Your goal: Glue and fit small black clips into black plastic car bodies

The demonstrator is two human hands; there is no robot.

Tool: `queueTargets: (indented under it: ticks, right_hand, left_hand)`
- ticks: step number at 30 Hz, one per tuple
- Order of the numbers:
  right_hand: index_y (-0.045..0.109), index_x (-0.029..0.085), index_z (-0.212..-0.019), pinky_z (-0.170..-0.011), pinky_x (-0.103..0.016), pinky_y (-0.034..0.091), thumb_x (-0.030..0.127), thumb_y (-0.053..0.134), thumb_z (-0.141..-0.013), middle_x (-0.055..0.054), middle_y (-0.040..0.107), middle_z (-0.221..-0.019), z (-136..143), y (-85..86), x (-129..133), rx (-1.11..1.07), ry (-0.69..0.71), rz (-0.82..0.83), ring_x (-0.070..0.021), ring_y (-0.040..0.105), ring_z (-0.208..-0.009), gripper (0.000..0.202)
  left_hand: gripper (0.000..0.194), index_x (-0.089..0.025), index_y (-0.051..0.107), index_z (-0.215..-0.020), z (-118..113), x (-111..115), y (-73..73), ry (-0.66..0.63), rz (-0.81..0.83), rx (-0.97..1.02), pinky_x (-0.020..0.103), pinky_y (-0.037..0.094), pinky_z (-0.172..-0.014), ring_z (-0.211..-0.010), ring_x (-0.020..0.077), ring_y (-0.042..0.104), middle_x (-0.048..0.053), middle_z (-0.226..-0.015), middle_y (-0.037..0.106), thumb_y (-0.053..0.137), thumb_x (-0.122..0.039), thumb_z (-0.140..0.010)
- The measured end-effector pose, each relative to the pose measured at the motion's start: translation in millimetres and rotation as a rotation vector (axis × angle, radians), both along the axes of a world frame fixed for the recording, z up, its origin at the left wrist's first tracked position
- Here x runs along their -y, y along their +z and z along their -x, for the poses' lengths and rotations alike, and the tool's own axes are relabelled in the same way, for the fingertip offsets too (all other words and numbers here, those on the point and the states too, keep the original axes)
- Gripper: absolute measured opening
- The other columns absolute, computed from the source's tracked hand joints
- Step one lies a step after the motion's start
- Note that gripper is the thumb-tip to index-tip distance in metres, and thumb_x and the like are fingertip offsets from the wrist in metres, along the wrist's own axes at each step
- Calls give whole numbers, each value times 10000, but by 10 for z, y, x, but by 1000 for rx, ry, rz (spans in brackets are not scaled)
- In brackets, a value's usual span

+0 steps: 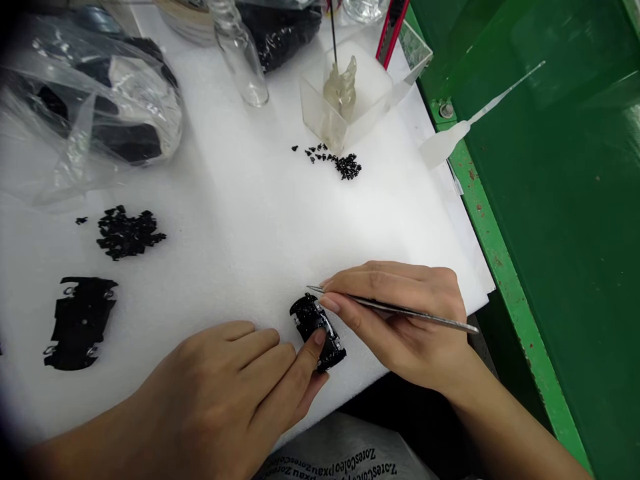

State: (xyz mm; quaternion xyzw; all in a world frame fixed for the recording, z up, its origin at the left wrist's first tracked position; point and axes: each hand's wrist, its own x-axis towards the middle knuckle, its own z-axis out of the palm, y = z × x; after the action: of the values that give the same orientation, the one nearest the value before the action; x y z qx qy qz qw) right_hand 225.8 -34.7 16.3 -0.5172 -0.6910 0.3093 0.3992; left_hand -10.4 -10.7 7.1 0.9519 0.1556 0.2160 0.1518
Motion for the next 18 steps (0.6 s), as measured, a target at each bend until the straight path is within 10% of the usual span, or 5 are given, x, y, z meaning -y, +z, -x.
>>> queueTargets:
  ticks: [18]
  right_hand:
    - [811, 281, -1183, -728, -401, 745, 85, 811, -950, 0, 849, -1073, -50, 53, -35, 35, 50, 32, -238, 832, -907, 305]
  left_hand:
    - [206, -50, 820, -1090, 11, -19, 11, -18, 19, -11, 383, 417, -357, -504, 183, 551, 20, -672, 636, 794, -149, -911]
